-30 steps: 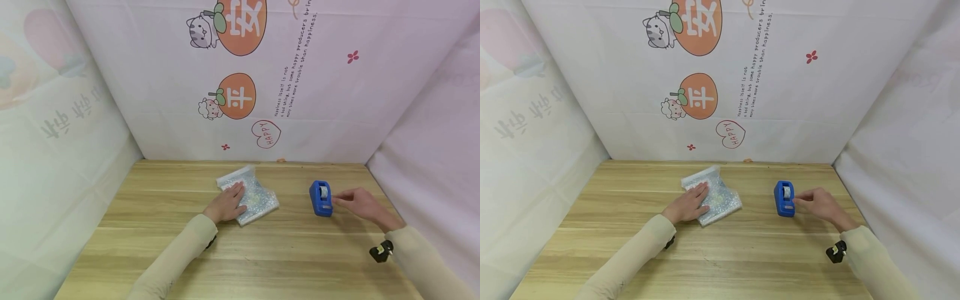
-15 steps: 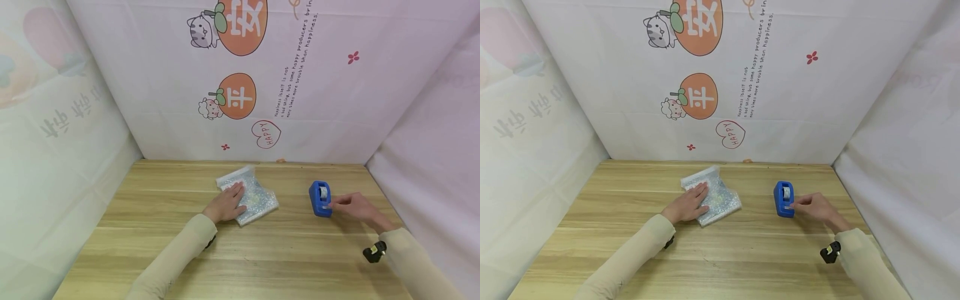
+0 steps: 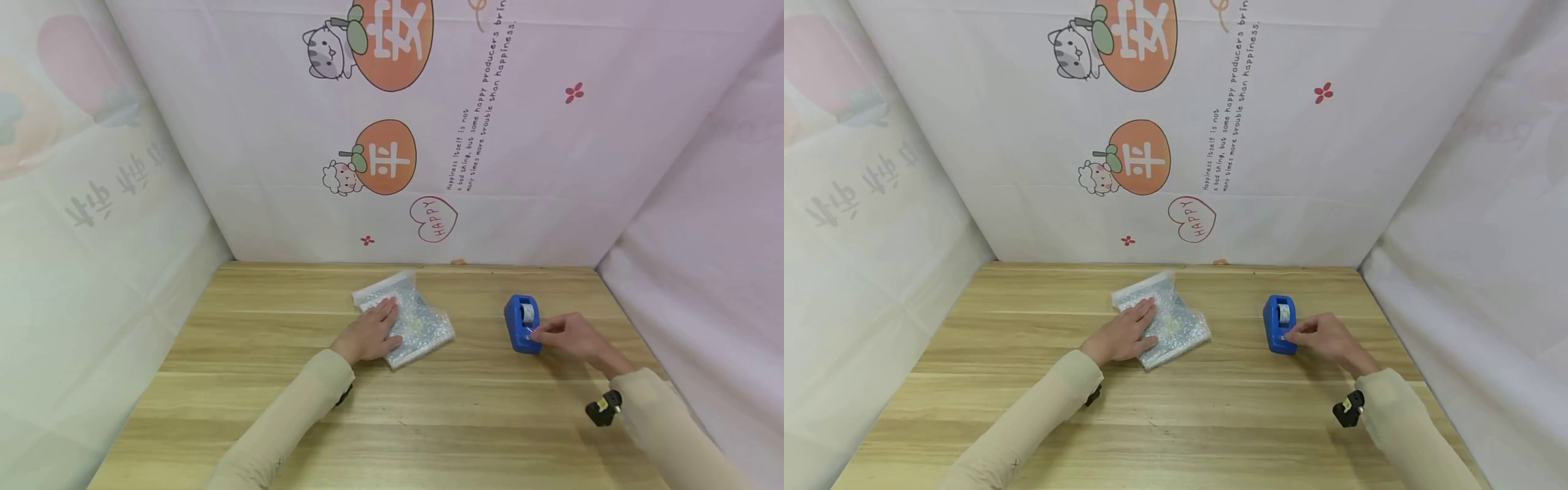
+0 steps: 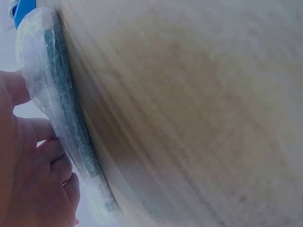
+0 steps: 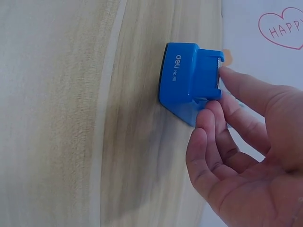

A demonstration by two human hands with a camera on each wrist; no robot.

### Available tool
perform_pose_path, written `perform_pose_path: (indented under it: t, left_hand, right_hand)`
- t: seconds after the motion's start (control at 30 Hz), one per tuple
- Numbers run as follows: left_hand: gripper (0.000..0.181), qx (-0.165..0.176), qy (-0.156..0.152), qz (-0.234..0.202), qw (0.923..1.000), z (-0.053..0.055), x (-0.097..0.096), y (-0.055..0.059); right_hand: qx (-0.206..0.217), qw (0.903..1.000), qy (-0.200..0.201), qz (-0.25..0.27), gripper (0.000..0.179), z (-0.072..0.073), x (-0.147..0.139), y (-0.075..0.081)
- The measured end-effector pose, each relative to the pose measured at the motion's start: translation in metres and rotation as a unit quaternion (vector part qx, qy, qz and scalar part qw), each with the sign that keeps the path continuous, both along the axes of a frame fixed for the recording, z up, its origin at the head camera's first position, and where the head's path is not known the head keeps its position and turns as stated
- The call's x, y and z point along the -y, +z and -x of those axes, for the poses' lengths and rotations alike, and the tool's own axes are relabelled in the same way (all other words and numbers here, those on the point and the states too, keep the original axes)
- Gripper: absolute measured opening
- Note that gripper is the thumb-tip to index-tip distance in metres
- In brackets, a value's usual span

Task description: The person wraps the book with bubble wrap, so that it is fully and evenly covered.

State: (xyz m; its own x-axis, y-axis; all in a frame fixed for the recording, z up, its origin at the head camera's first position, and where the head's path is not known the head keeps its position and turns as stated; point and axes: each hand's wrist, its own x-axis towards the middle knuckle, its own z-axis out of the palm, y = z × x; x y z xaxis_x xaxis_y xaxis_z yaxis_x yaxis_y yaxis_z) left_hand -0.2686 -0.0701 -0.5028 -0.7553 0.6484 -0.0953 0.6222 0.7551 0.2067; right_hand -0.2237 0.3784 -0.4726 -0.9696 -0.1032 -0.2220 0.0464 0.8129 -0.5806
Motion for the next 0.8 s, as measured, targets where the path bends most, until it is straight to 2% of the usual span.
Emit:
perform_pose_path:
  t: [0.43, 0.67, 0.8]
  left_hand:
    - [0.072, -0.002, -0.001, -0.006, 1.0, 0.001, -0.001, 0.0]
    - [0.072, 0.0, 0.002, -0.001, 1.0, -0.001, -0.002, 0.003]
    - [0.073, 0.003, 0.006, 0.005, 1.0, -0.001, -0.002, 0.002]
  right_hand:
    - [0.027, 0.9996, -0.001, -0.004, 0.024, 0.005, 0.016, 0.02]
    - [0.072, 0.997, -0.024, -0.016, 0.046, 0.013, 0.023, 0.024]
    - [0.088, 0.9955, -0.027, -0.019, 0.043, 0.015, 0.026, 0.028]
